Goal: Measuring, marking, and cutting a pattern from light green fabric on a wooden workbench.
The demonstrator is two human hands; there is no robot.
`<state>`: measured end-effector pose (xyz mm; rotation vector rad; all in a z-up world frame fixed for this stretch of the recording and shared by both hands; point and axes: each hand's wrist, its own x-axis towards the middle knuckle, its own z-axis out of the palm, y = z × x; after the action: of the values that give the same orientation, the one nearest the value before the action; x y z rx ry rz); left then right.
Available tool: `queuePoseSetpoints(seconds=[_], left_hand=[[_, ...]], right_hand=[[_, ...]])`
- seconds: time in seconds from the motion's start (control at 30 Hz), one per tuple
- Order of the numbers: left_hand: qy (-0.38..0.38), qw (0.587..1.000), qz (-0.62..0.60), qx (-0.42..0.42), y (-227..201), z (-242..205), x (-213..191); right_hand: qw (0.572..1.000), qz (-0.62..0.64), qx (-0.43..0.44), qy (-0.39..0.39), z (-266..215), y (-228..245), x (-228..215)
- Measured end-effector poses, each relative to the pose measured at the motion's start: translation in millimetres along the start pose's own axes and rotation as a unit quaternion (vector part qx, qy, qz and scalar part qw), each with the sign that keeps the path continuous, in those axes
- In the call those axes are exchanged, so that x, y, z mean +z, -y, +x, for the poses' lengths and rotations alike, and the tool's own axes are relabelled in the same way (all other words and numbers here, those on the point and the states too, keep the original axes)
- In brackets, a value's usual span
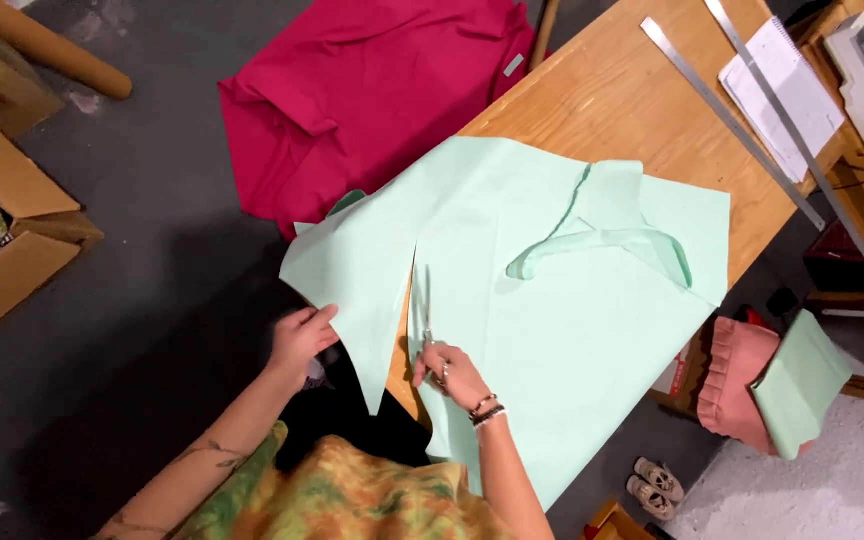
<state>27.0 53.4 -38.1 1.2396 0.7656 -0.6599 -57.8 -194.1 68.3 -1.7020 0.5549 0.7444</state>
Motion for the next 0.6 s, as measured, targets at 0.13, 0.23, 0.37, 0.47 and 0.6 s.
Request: queuePoseSetpoints(seconds=[0.13, 0.23, 0.37, 0.47, 0.6], left_hand=[[0.002, 0.998, -0.039, -0.044, -61, -66, 27], [0.017, 0.995, -0.068, -0.068, -72, -74, 31], [0.029, 0.995, -0.075, -0.06, -37, -39, 14], [0.023, 0.996, -0.07, -0.049, -68, -65, 23], [0.03, 0.996, -0.063, -0.053, -62, -57, 16]], right_hand=[[1.0, 0.019, -0.003, 0.024, 21, 8, -1], [1.0, 0.021, -0.01, 0.017, 35, 7, 0], [0.998, 0.031, -0.021, -0.044, 47, 38, 4], [0.994, 0.01, -0.024, -0.108, 89, 11, 9], [0.99, 0.016, -0.02, -0.138, 89, 23, 19]])
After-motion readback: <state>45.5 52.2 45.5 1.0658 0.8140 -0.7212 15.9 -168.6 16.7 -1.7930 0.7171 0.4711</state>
